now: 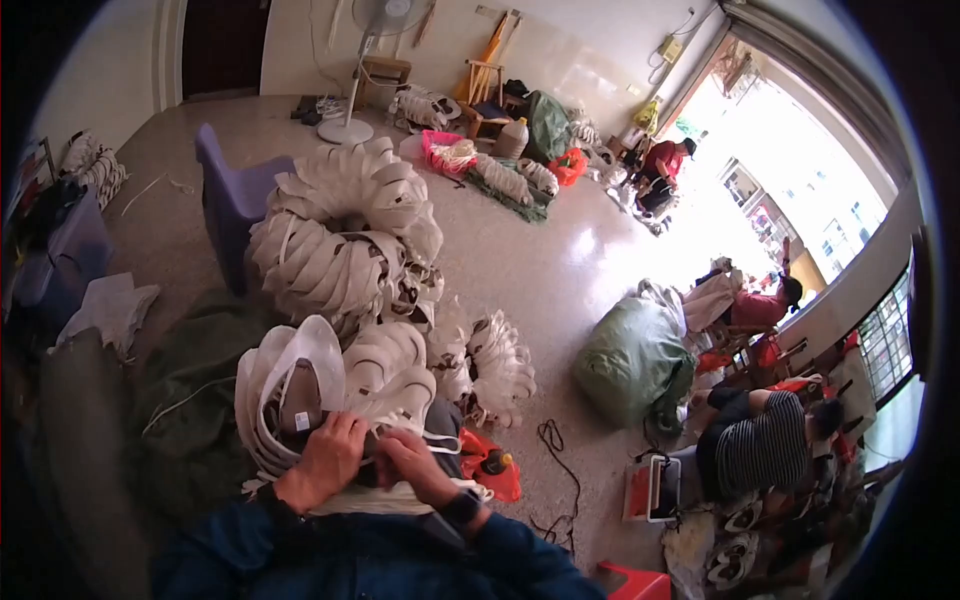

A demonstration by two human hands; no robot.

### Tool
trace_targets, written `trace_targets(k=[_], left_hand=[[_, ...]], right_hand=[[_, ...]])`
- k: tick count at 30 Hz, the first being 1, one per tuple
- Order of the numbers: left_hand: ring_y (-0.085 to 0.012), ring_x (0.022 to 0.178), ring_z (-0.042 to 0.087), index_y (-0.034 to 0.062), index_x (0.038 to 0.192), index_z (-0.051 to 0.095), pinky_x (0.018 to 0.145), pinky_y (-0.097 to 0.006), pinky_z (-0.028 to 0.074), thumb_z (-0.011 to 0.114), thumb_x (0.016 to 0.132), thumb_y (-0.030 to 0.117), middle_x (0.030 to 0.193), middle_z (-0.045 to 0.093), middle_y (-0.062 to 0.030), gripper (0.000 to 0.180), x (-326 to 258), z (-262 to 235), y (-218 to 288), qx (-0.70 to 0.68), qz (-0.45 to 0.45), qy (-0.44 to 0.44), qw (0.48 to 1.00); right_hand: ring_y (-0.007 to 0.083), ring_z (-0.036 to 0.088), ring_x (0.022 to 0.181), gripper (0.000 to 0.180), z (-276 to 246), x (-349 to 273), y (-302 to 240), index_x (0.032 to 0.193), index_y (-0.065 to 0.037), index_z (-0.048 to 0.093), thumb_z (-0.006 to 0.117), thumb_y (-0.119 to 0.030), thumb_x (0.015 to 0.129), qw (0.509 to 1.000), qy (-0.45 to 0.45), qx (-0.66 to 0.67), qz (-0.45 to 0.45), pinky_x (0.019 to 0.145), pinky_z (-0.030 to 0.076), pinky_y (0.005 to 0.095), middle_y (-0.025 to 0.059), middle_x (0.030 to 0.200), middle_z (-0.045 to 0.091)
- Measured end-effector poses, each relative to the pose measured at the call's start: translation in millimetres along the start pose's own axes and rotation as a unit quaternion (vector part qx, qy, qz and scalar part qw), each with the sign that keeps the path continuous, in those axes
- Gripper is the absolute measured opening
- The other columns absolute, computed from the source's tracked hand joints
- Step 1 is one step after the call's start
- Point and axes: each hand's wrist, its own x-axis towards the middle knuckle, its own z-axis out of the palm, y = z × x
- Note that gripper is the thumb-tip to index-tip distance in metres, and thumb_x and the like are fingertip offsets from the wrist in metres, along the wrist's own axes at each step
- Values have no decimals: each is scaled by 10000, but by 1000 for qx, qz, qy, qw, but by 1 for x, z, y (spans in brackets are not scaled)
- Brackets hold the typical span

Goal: The recorder is threading laces through the eyelets of a white shoe upper.

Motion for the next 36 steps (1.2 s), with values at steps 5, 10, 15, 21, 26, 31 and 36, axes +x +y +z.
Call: trace_targets(k=[5, 10, 15, 21, 26, 31, 36], left_hand=[[-390, 983, 573, 3, 1066, 560, 842, -452, 506, 579, 813, -10, 1045, 570, -189, 254, -9, -12, 15, -89, -29, -17, 995], [-363, 966, 572, -22, 1067, 588, 858, -420, 496, 579, 827, 5, 1033, 576, -185, 241, -4, -9, 9, -60, -8, 3, 998], [-338, 947, 574, -31, 1103, 591, 858, -402, 491, 587, 842, 6, 1027, 577, -172, 263, -1, -5, 10, -48, -1, -16, 999], [-331, 976, 586, -8, 1097, 609, 858, -410, 486, 661, 823, 52, 1044, 583, -165, 285, -3, -16, 18, -74, -38, -24, 996], [-342, 906, 608, 13, 965, 637, 795, -434, 490, 695, 826, 86, 973, 607, -138, 167, 15, -10, 17, -136, -65, 27, 988], [-327, 914, 606, 23, 914, 626, 810, -446, 490, 657, 844, 114, 942, 602, -131, 119, 26, -2, 16, -138, -65, 15, 988], [-350, 883, 614, 13, 932, 616, 810, -451, 492, 654, 840, 53, 898, 623, -144, 107, 20, -1, 12, -170, -66, 20, 983]], right_hand=[[157, 605, 613, 190, -79, -93, 48, 938, -16, 644, 546, -178, 952, 931, 99, -352, 1, 543, 486, 349, 95, 685, 596], [364, 701, 749, 283, -225, -173, 128, 791, -29, 673, 509, -244, 873, 794, 121, -579, 142, 714, 557, 478, 188, 730, 682], [415, 676, 764, 271, -195, -161, 139, 750, -33, 668, 563, -250, 874, 788, 137, -578, 160, 705, 536, 506, 202, 741, 678], [397, 640, 910, 112, -99, -95, 55, 1010, -25, 603, 610, -92, 920, 779, 274, -528, -200, 768, 508, 451, 202, 989, 654], [388, 641, 830, 99, -49, -55, 40, 1010, -15, 620, 620, -80, 935, 831, 204, -384, -346, 728, 505, 439, 190, 909, 656], [294, 602, 622, 162, -33, -51, 35, 878, -7, 567, 636, -134, 948, 874, 179, -378, -246, 588, 452, 391, 153, 687, 591], [295, 545, 618, 194, -40, -60, 30, 787, 5, 544, 631, -100, 925, 904, 65, -341, -248, 586, 430, 388, 144, 671, 531]])
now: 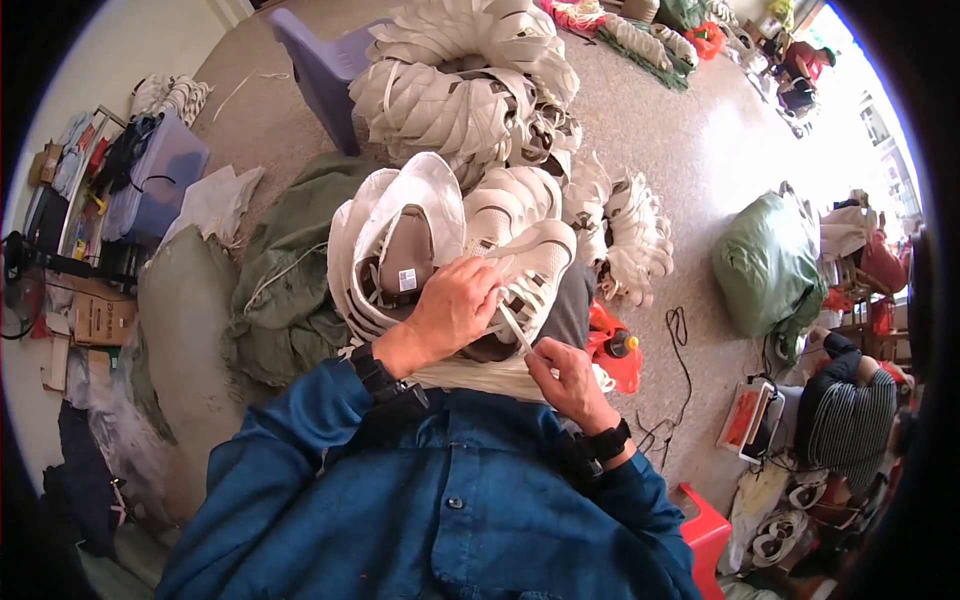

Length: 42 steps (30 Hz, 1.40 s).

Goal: The recorder is threading laces through the eyelets of a white shoe upper.

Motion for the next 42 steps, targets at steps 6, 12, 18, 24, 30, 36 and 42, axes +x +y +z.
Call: trace_targets(k=[6, 12, 18, 24, 30, 36, 42], left_hand=[[-339, 978, 621, -1, 1145, 602, 869, -413, 508, 664, 816, 51, 1045, 641, -170, 339, -4, -6, 10, 117, 98, -6, 988], [-351, 1027, 604, 27, 1211, 578, 997, -458, 449, 700, 786, 89, 1112, 619, -153, 446, -15, 1, -7, 98, 59, -56, 992], [-261, 1005, 575, 84, 995, 647, 1040, -494, 365, 728, 763, 151, 1031, 598, -76, 255, -22, 2, 14, 157, 128, -9, 979], [-231, 994, 562, 97, 927, 674, 1082, -511, 325, 584, 849, 192, 979, 587, -58, 153, -16, 24, 19, 217, 162, -36, 962], [-279, 987, 588, 65, 1061, 649, 1015, -500, 385, 639, 827, 98, 1015, 610, -84, 236, -15, 6, 8, 139, 144, -16, 980], [-357, 985, 595, -4, 1160, 596, 981, -458, 431, 664, 812, 55, 1043, 600, -162, 359, -4, -56, 19, 203, 58, -2, 977], [-309, 846, 642, -32, 1109, 609, 774, -398, 520, 678, 874, 100, 953, 620, -173, 278, -33, -29, 49, -84, -16, -169, 982]], right_hand=[[299, 519, 622, 200, 1, 1, 8, 769, 10, 539, 636, -91, 911, 999, -18, -9, -34, 581, 416, 395, 144, 686, 492], [249, 566, 655, 167, -5, -4, 5, 819, 19, 585, 651, -99, 917, 998, -60, 19, -9, 601, 440, 373, 141, 718, 541], [156, 611, 742, 184, -14, -9, 11, 872, 13, 637, 614, -145, 962, 987, -37, 135, 78, 675, 485, 304, 88, 783, 642], [135, 617, 878, 233, -33, -7, -3, 850, 23, 627, 570, -153, 992, 971, -12, 226, 71, 819, 496, 279, 95, 1012, 654], [246, 586, 1173, 264, -56, -18, -19, 770, 16, 594, 550, -166, 955, 915, 54, 395, 56, 981, 470, 364, 207, 1343, 581], [343, 607, 1078, 361, -76, -40, -23, 697, -28, 534, 539, -284, 952, 861, 76, 502, -29, 1132, 318, 521, 207, 1088, 649], [245, 584, 728, 334, -95, -75, -17, 817, -51, 515, 465, -310, 1021, 809, 106, 576, -46, 877, 529, 518, 84, 773, 514]])
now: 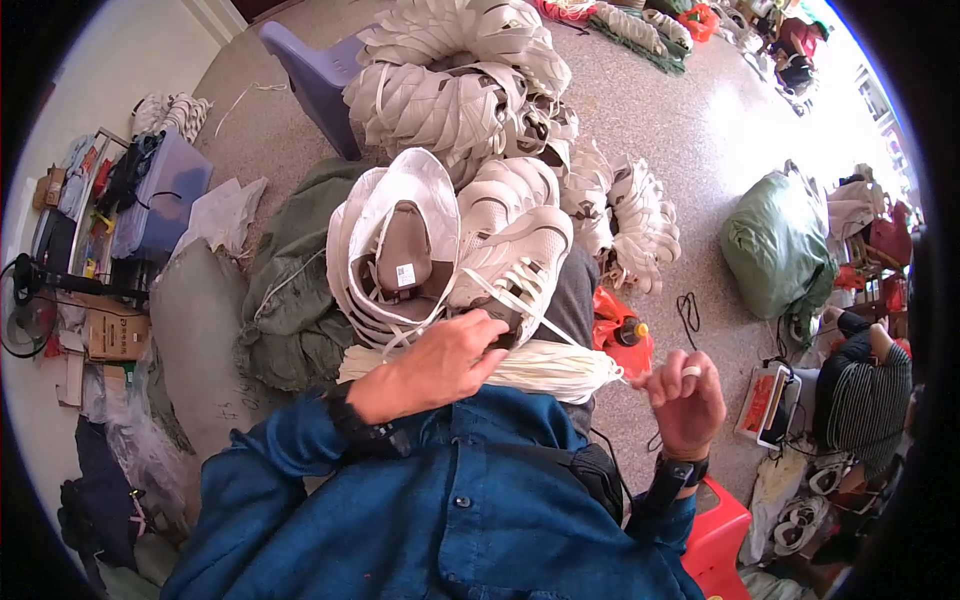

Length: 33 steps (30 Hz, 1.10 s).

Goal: The recorder is threading laces through the eyelets of a white shoe upper.

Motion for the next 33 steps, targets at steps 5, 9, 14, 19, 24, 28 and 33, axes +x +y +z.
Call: trace_targets(k=[5, 9, 14, 19, 24, 28, 33], left_hand=[[-232, 766, 657, -48, 1030, 623, 731, -356, 525, 689, 891, 125, 893, 649, -165, 232, 19, 36, -21, -126, -85, -4, 988], [-183, 725, 638, -38, 971, 627, 693, -326, 524, 700, 884, 106, 815, 651, -127, 184, 22, 45, -20, -175, -102, 19, 979], [-116, 731, 614, -25, 987, 645, 684, -290, 519, 703, 881, 81, 814, 658, -68, 162, 20, 48, -26, -171, -107, 21, 979], [-81, 740, 603, -25, 982, 653, 691, -265, 517, 697, 887, 71, 809, 664, -42, 143, 20, 48, -29, -206, -131, 20, 970], [-76, 738, 604, -27, 974, 650, 697, -262, 519, 692, 892, 70, 796, 666, -39, 134, 20, 46, -27, -221, -143, 15, 965], [-79, 740, 610, -22, 972, 644, 695, -266, 522, 694, 893, 79, 800, 665, -34, 138, 19, 45, -27, -228, -148, 9, 962], [-89, 728, 611, -14, 961, 631, 687, -272, 522, 700, 893, 88, 791, 659, -36, 140, 19, 43, -23, -220, -152, 12, 964]], right_hand=[[168, 515, 670, 281, -6, -13, -36, 926, -69, 516, 431, -304, 1054, 997, 64, -29, -41, 729, 524, 395, 62, 834, 484], [113, 460, 637, 181, -19, -15, -58, 1043, -84, 516, 449, -249, 1071, 974, 180, -64, -118, 582, 402, 295, 34, 817, 486], [85, 548, 650, 302, -12, -4, -18, 1305, -37, 528, 550, -104, 1012, 952, 212, -219, 25, 592, 466, 226, 30, 847, 608], [155, 676, 692, 137, 8, 22, 63, 1086, 4, 593, 605, -88, 984, 944, 81, -229, 222, 648, 554, 276, 85, 840, 690], [91, 623, 634, 148, 3, 38, 110, 1030, 28, 623, 594, -112, 995, 916, 31, -337, 216, 561, 495, 228, 54, 777, 673], [67, 578, 617, 153, 3, 42, 120, 992, 30, 632, 596, -119, 990, 899, 38, -385, 205, 537, 451, 223, 26, 732, 648], [71, 579, 652, 127, 5, 43, 118, 961, 24, 631, 606, -100, 961, 880, 23, -438, 181, 572, 465, 256, 32, 716, 646]])
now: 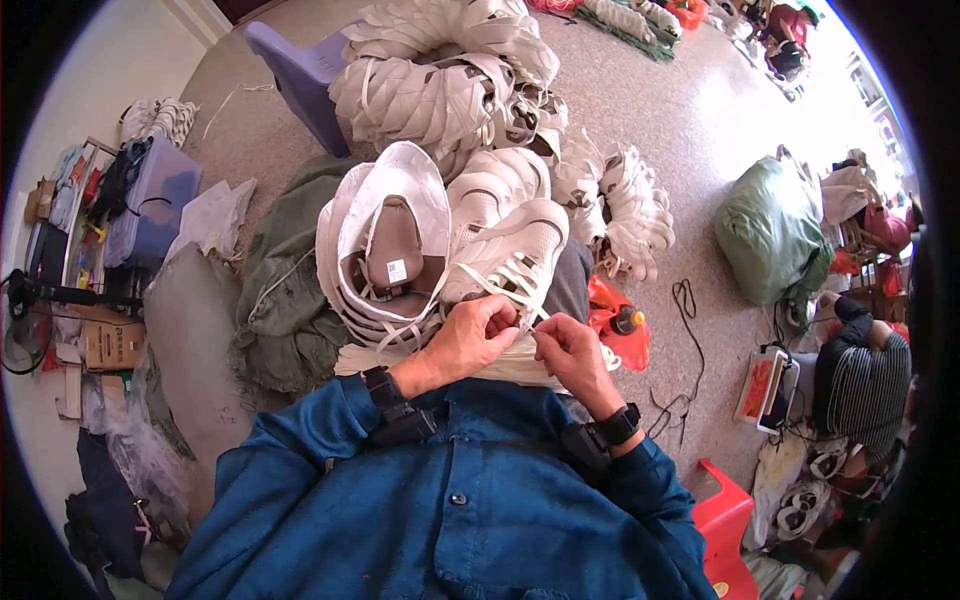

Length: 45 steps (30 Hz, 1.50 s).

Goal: The recorder is threading laces through the eyelets of a white shoe upper.

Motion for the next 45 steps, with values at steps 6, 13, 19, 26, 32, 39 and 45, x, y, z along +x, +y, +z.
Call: trace_targets(k=[6, 13, 19, 26, 32, 39, 45], left_hand=[[-96, 714, 610, -2, 935, 624, 672, -280, 520, 708, 887, 81, 780, 656, -42, 127, -1, 0, 1, -9, 10, 4, 1000], [-106, 703, 613, -2, 906, 621, 660, -284, 516, 716, 873, 53, 766, 645, -49, 115, -2, 3, -1, 5, 46, 25, 999], [-170, 738, 663, -19, 938, 628, 675, -314, 527, 691, 876, 36, 808, 659, -108, 104, -3, -1, -4, 65, 99, 32, 992], [-258, 776, 681, -14, 985, 639, 708, -336, 527, 642, 889, 13, 890, 683, -153, 100, 0, 3, -14, 100, 169, 34, 980], [-321, 876, 679, -15, 1021, 655, 778, -362, 529, 650, 882, 36, 954, 693, -178, 148, 3, -2, -16, 70, 124, 23, 990], [-347, 877, 662, -21, 971, 664, 772, -396, 522, 668, 862, 64, 934, 680, -185, 138, 13, -3, -24, 121, 188, 18, 974], [-361, 806, 635, -21, 892, 642, 712, -415, 504, 648, 859, 65, 848, 641, -175, 92, 28, -21, 2, 102, 178, 35, 978]], right_hand=[[179, 632, 638, 111, -1, 4, -4, 878, 31, 611, 622, -77, 902, 992, 27, -98, -71, 612, 501, 327, 132, 710, 650], [274, 654, 632, 77, 1, 4, -18, 864, 26, 606, 616, -50, 867, 983, 43, -142, -105, 607, 507, 370, 185, 704, 634], [345, 649, 630, 61, 8, 5, -20, 839, 27, 598, 591, -33, 849, 942, 79, -257, -202, 591, 497, 398, 216, 703, 624], [342, 631, 620, 76, 7, 13, -16, 846, 20, 590, 599, -54, 861, 988, 33, -131, -78, 602, 495, 404, 198, 684, 614], [340, 641, 652, 114, 12, 5, -14, 871, 3, 548, 647, -53, 879, 969, 88, -167, -160, 603, 500, 411, 171, 709, 609], [192, 606, 648, 212, 15, 6, -9, 886, -6, 551, 730, -116, 858, 970, 54, -152, -181, 599, 481, 314, 111, 739, 597], [383, 618, 798, 336, 18, 23, -37, 963, -2, 518, 747, -203, 821, 920, 91, -312, -220, 681, 488, 453, 189, 887, 584]])
